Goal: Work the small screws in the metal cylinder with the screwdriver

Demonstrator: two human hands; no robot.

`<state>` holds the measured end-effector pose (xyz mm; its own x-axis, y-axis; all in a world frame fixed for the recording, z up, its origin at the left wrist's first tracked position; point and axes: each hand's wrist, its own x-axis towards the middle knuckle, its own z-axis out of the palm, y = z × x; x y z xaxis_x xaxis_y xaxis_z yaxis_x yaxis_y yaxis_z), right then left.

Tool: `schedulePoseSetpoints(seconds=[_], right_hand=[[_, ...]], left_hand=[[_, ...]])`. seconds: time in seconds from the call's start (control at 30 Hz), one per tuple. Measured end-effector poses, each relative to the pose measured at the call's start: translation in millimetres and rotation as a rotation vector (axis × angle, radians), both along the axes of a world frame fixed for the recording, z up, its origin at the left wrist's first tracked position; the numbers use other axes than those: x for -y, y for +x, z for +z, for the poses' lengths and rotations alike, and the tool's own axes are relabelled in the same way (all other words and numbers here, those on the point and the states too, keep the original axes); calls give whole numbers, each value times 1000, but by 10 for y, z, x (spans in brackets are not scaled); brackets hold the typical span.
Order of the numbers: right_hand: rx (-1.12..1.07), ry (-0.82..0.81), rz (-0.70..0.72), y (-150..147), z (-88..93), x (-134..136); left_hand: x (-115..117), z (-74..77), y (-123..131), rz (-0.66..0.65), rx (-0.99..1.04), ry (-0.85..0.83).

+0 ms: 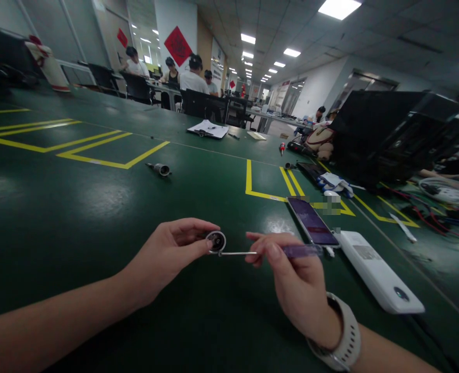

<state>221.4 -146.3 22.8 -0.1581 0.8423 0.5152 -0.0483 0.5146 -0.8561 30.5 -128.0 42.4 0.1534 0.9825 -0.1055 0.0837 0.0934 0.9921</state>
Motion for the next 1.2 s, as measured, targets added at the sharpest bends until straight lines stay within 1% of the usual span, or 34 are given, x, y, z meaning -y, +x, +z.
schedulePoseSetpoints(seconds=[0.07,0.13,0.27,0.43,0.77,0.9,1.1,1.2], right_hand=[[178,212,-44,17,67,44],[345,349,-26,20,120,85],[523,499,-19,0,148,106],[616,636,-64,-17,123,82],[737,793,-107,-73,68,87],[765,824,-101,-81,50,90],[781,812,-114,-93,63,121],[795,792,-115,-103,66,128]], left_hand=[[13,0,18,-5,4,8],[26,-1,35,-10,11,19],[46,-1,57,-2,10,37],[52,-15,55,-18,-6,49],[58,-31,66,-9,-14,54],[51,-53,68,6,-6,55],[31,-83,49,5,-2,69],[31,-72,46,13,2,72]])
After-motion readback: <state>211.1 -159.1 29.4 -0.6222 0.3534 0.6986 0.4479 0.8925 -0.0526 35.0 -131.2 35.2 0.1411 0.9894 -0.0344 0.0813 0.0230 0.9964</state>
